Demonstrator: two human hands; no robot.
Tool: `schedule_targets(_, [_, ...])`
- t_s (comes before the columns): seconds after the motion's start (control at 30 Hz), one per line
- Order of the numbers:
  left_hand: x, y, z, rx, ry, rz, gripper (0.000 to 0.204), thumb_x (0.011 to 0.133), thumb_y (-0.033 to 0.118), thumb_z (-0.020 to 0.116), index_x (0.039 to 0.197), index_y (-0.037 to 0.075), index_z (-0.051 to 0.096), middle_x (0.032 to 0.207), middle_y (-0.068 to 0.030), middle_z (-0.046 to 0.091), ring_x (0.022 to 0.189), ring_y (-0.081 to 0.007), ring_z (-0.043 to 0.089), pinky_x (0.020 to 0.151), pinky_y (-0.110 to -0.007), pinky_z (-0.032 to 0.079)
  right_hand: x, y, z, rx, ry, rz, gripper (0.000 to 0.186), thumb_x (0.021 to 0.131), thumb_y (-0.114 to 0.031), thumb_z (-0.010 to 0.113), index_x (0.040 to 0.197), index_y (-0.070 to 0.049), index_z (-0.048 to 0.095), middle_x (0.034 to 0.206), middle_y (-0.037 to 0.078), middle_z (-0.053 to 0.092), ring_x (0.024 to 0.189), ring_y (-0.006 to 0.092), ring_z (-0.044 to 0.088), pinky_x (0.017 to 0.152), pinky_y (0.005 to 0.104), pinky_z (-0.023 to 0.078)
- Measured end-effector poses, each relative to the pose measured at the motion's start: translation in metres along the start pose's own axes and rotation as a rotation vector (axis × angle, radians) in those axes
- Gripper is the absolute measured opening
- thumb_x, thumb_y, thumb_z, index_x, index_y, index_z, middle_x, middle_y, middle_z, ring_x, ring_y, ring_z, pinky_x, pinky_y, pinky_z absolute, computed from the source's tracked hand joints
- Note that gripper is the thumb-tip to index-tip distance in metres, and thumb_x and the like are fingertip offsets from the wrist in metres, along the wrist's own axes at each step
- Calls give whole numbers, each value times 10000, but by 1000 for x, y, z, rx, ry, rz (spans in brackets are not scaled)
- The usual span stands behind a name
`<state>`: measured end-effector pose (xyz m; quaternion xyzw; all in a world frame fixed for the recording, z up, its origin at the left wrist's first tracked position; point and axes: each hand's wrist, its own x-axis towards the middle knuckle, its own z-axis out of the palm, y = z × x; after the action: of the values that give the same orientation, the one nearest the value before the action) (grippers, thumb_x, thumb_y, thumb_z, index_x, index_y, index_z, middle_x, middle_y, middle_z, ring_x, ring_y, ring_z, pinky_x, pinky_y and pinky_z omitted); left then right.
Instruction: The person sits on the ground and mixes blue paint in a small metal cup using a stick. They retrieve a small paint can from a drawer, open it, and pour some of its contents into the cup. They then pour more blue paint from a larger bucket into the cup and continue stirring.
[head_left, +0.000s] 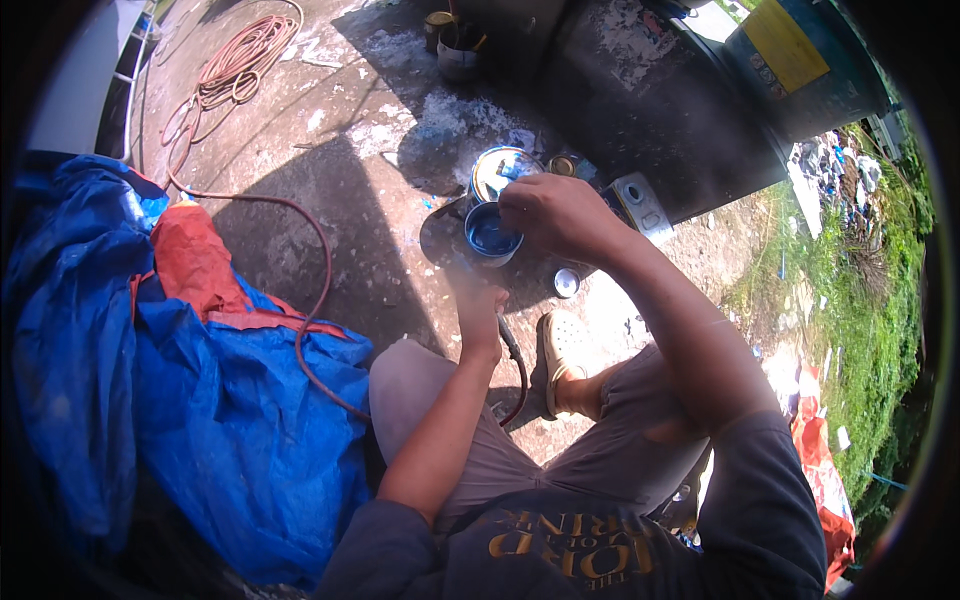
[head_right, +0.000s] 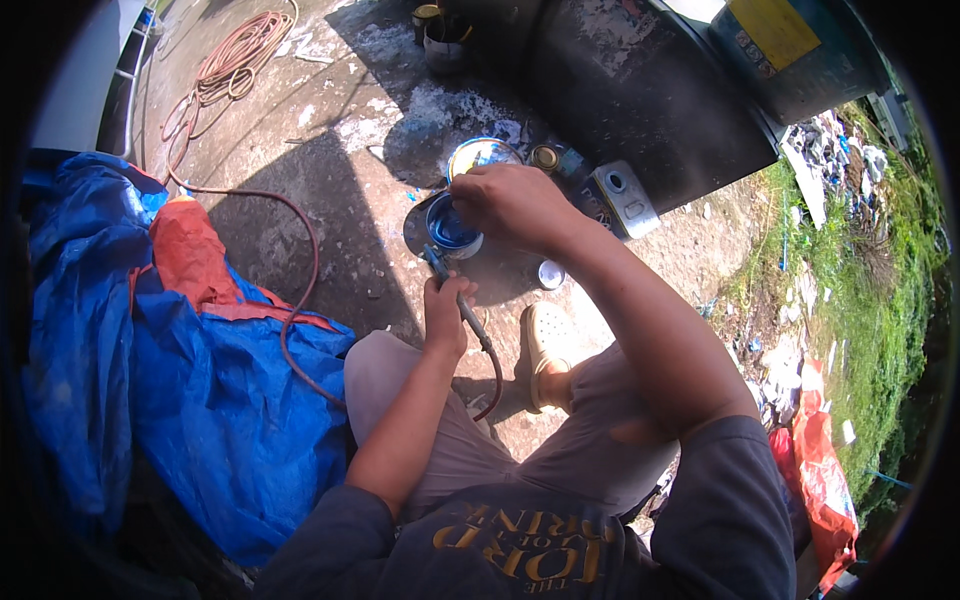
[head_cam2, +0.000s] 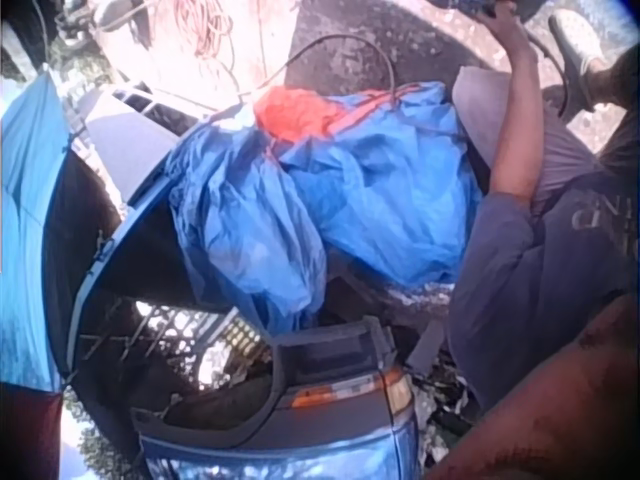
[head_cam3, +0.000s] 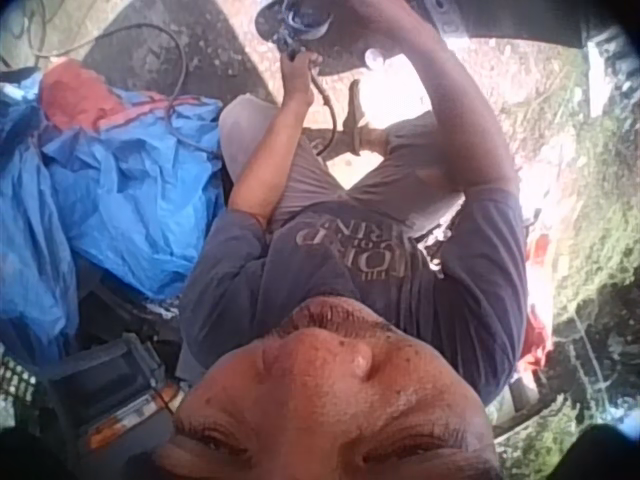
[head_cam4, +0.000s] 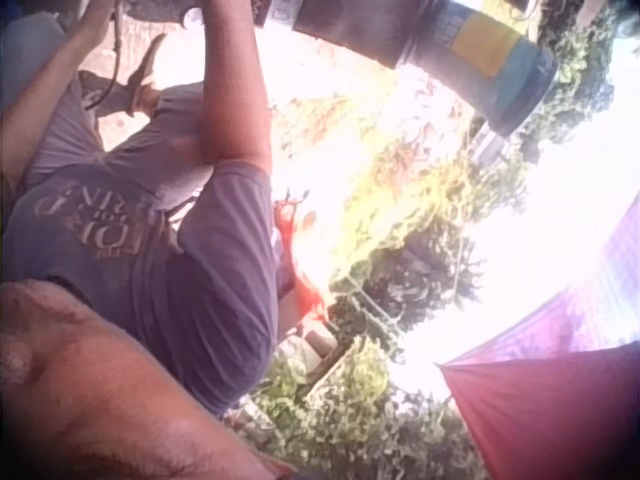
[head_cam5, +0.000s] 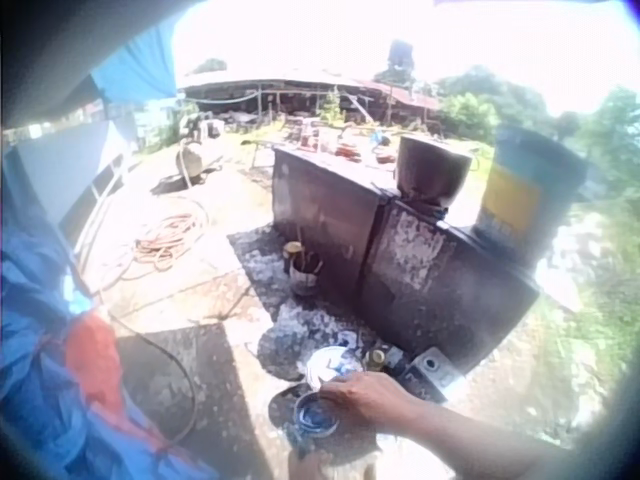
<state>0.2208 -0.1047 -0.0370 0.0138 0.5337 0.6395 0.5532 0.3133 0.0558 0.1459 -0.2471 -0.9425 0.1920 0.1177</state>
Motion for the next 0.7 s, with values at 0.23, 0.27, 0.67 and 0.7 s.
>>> schedule_targets(0.23, [0, 2, -1, 8, -3, 17, 373, 849, 156, 687, 1165, 106, 496, 1053, -48, 589, 991, -209, 620, 949, -414, 415, -1, -4, 0, 103, -21, -23, 132, 935, -169, 658, 999, -58, 692, 937, 139, 686, 888, 349, 679, 748, 445, 530])
schedule_targets(0.27, [-1, 3, 2, 12, -10, 13, 375, 848, 157, 689, 1165, 107, 496, 1051, -47, 590, 987, -207, 620, 950, -415, 414, -1, -2, 0, 95, 14, -14, 134, 938, -168, 655, 1005, -56, 690, 939, 140, 687, 891, 350, 680, 750, 445, 530])
schedule_targets(0.67, [2, -1, 6, 99, 48, 284, 415, 839, 146, 742, 1136, 11, 485, 1029, -73, 580, 921, -166, 568, 852, -302, 458, -4, 13, 13, 148, 216, 139, 152, 968, -178, 633, 1069, -76, 684, 902, 143, 709, 812, 341, 700, 732, 418, 534])
schedule_targets(0.7, [-1, 3, 10, 128, 67, 303, 419, 840, 151, 745, 1135, 6, 485, 1032, -75, 578, 918, -164, 562, 852, -300, 459, -6, 15, 18, 205, 199, 235, 156, 975, -177, 628, 1070, -65, 681, 896, 136, 712, 799, 307, 701, 723, 401, 533])
